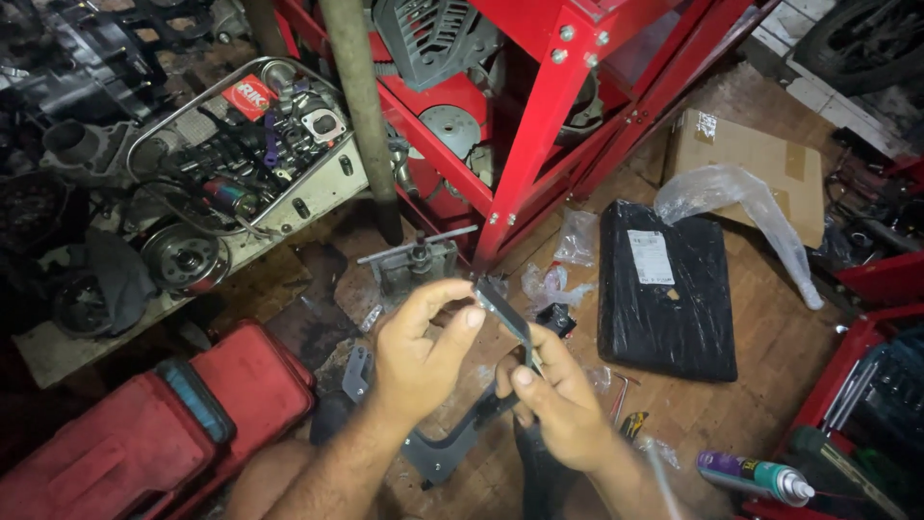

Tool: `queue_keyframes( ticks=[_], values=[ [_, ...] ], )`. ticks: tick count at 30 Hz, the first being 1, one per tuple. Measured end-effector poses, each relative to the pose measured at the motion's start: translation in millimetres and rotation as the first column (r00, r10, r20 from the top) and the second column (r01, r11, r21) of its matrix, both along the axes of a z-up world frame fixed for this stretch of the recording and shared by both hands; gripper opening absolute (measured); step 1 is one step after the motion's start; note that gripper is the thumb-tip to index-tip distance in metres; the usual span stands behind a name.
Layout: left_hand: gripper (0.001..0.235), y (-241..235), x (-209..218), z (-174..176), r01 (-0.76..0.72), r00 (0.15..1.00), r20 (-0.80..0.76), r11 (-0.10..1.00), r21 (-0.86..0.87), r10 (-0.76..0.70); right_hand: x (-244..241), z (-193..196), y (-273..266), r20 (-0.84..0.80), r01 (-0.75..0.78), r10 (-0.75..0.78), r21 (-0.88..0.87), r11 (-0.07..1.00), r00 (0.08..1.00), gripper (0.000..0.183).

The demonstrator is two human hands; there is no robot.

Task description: The person assembles a metal frame structure using an Allen key to tighten bolts. They retrieve tools from a red toolbox, manipulate metal rods and brackets, and use a utility knife to cut a plastic bag.

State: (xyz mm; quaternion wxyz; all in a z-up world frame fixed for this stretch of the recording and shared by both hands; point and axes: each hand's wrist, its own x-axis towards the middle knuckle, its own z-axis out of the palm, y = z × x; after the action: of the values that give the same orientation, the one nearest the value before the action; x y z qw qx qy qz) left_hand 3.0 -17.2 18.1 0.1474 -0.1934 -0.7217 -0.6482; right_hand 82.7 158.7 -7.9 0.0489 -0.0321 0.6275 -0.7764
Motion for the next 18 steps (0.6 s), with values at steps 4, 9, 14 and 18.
queue_keyframes(
  ticks=[4, 9, 14, 18],
  values=[
    [0.016, -3, -2, 0, 0.048, 0.982, 0.181, 0.997, 0.060, -0.058, -2, 7, -2, -0.051, 0.095, -0.082, 0.366, 0.926, 0.995, 0.053],
    [0.013, -9, -7, 7, 0.138, 0.966, 0.211, 0.989, 0.053, -0.146, -5, 4, -3, -0.088, 0.132, -0.102, 0.470, 0.873, 0.991, 0.055],
    [0.011, -5, -9, -1, 0.124, 0.955, 0.254, 0.985, 0.123, -0.153, -6, 1, -6, 0.054, -0.059, 0.057, 0.039, 0.998, 0.997, 0.050],
    [0.010, -3, -10, -8, 0.142, 0.946, 0.264, 0.972, 0.185, -0.189, -7, 4, -7, 0.053, -0.097, 0.098, -0.020, 0.995, 0.994, 0.047]
  ],
)
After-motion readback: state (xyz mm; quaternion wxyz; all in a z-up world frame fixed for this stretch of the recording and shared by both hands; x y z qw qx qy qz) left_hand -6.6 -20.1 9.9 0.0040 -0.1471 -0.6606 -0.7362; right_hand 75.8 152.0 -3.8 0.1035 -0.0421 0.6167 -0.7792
